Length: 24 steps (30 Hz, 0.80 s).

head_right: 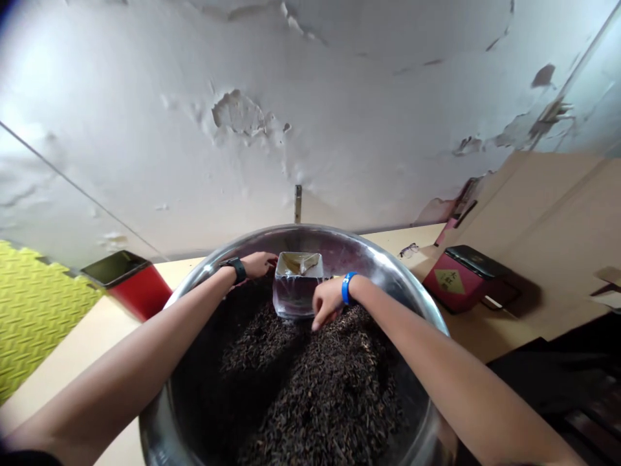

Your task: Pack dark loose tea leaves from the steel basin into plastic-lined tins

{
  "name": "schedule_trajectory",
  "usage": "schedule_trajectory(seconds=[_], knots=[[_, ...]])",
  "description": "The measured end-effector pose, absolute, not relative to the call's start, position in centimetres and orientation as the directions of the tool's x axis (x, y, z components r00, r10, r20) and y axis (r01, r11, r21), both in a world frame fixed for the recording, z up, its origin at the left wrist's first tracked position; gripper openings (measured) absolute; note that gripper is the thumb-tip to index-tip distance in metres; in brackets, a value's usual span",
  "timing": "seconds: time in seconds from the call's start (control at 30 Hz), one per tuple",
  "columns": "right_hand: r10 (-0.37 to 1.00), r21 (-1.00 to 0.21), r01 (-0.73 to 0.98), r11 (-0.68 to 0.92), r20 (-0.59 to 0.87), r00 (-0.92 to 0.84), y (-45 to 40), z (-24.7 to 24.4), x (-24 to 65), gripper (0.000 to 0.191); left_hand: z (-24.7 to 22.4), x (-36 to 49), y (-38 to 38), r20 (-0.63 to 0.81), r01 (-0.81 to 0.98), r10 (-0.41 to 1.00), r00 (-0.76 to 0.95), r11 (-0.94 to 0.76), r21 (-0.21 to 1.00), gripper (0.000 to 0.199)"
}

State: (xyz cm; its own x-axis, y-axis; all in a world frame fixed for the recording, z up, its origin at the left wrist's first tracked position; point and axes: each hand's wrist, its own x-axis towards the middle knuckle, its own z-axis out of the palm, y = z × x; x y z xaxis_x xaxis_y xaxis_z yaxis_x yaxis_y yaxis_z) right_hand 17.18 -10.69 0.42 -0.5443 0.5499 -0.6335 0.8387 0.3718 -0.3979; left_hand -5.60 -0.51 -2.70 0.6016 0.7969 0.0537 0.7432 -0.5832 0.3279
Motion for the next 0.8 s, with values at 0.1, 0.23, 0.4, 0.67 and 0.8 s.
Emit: schedule_trajectory(seconds=[0.1,0.23,0.4,0.67,0.8], knots=[[0.430,-0.563,0.599,0.569,-0.417,-0.801,-13.7,-0.1,12.8,0.076,-1.3,-5.4,-0.7,0.302,0.715,0.794,0.527,-0.606,0.347,0.031],[0.420,-0.508,0.614,0.604,-0.452,-0.787,-16.5,-2.9,9.2,0.111,-0.8,-4.3,-1.6,0.510,0.606,0.678,0.530,-0.723,0.332,0.027],[0.331,-0.468,0.660,0.588,-0.605,-0.724,-17.7,-3.9,8.6,0.113,-1.3,-3.0,-2.6,0.476,0.556,0.640,0.603,-0.765,0.325,0.021],[0.130,-0.602,0.500,0.622,-0.550,-0.825,-17.5,-3.8,8.0,0.075,-1.5,-3.1,-2.4,0.450,0.550,0.627,0.636,-0.777,0.306,0.023],[0.147,-0.536,0.501,0.680,-0.570,-0.809,-17.8,-3.7,7.7,0.065,-1.6,-3.4,-1.9,0.429,0.598,0.694,0.579,-0.718,0.355,0.029]])
